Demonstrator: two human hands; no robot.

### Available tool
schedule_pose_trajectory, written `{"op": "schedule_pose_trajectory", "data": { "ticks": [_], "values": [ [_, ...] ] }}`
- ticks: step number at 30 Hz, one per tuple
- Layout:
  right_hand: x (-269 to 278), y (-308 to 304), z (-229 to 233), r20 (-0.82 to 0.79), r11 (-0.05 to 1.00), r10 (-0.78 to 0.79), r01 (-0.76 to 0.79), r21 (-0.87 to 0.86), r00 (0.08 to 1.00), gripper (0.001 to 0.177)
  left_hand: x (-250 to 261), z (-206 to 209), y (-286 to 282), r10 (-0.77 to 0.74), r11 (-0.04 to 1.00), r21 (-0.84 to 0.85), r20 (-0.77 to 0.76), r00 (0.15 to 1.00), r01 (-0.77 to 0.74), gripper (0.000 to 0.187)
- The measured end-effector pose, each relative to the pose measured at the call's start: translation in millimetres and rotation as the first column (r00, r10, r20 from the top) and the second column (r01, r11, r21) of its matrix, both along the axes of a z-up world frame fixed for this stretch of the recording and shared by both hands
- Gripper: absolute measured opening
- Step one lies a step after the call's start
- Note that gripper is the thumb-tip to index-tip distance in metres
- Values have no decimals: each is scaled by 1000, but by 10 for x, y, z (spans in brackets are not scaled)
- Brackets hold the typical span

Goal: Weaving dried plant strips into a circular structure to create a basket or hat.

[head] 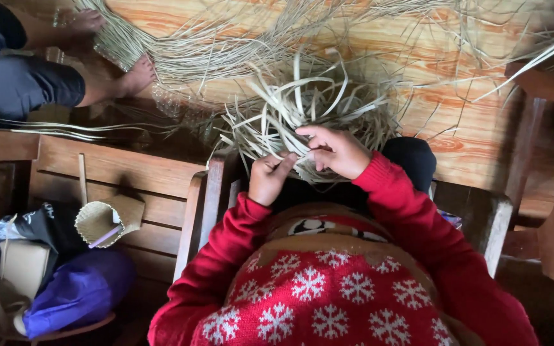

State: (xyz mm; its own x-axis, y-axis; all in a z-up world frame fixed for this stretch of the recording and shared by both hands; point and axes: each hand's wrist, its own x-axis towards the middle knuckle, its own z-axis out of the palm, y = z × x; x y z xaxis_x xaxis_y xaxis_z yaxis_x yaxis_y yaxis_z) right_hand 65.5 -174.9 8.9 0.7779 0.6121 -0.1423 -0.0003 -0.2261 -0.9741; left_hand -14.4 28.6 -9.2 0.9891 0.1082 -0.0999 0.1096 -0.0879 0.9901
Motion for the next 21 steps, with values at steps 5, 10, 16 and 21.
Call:
{"op": "schedule_pose_trajectory", "data": {
  "ticks": [5,10,16,21],
  "values": [
    [67,29,115,-79,999,50,-48,20,996,54,-32,-92,3,-77,984,-163,4,997,77,10],
    [143,-25,-14,-119,992,71,-58,112,990,48,-83,70,-64,-78,994,-73,28,997,79,7],
    [103,-39,202,-16,995,65,-66,-72,998,37,-65,409,-59,-64,971,238,99,993,38,13],
    [46,-33,307,512,895,302,-55,-443,804,62,-70,383,-10,-167,737,675,217,962,-24,20]
  ]
}}
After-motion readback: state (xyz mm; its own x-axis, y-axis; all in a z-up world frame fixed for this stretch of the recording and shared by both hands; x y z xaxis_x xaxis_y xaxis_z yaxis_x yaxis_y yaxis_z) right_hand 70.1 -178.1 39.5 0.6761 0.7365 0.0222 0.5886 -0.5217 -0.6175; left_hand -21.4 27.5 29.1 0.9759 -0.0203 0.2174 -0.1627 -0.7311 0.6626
